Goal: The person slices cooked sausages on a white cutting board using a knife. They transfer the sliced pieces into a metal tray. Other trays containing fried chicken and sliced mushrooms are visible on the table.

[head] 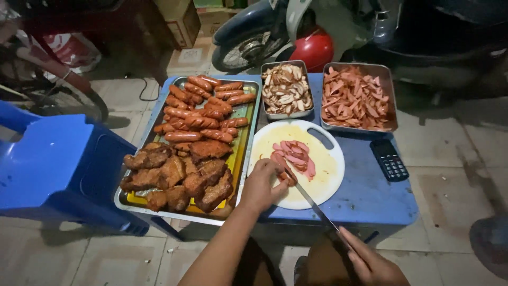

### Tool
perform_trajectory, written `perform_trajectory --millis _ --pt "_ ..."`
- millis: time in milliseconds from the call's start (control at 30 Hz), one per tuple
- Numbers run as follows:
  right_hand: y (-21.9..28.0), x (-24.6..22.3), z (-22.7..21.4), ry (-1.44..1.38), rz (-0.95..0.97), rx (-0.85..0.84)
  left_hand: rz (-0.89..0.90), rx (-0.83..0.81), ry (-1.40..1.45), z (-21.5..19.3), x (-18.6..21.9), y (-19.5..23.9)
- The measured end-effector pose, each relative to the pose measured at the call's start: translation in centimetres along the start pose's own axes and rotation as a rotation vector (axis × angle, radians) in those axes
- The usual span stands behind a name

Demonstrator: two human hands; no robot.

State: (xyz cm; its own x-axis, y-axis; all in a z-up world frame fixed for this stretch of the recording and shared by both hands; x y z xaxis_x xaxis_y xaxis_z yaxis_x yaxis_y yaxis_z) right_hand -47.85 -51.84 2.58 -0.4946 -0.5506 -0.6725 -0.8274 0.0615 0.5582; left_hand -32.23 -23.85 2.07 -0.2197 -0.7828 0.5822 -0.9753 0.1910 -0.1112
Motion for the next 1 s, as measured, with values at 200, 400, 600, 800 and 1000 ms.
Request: perform_trajectory --millis 200,400,600,800,1000 --pt "-0.6 5.4 -1.8 -0.273 -0.037 -0.262 -0.163 0.000 0.124 -2.1 2.8 -3.1" --pt "-0.5 1.7 -2.6 -0.085 0.100 -0.225 -0.583 -0.293 -0.121 -0.5 0.7 -7.4" --pt "5.6 -6.2 -2.7 -0.264 0.302 -0.003 -0.632 -0.037 0.357 -1.1 -1.4 -7.8" --pt "6.3 -7.7 -1.3 -0.217 0.197 0.015 -0.526 0.275 0.858 -5.1 -2.2 -6.9" --pt "3.1 -7.3 -0.6 -0.132 0.103 -0.062 -0.449 0.373 0.555 -7.7 0.7 -2.7"
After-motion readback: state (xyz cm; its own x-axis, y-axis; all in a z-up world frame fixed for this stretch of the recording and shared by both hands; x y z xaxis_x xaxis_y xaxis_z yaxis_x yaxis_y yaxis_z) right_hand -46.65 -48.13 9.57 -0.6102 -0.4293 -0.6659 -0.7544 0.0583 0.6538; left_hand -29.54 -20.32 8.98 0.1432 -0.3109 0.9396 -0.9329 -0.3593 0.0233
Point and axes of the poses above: each hand's wrist, its own y-axis away from the middle knuckle, its own z-axis out of the palm, x = y × z, the point moved 1 cm from there along -y, towards the middle knuckle, and after that the axes turned 14 degrees about -y, right-handed, at the moved point
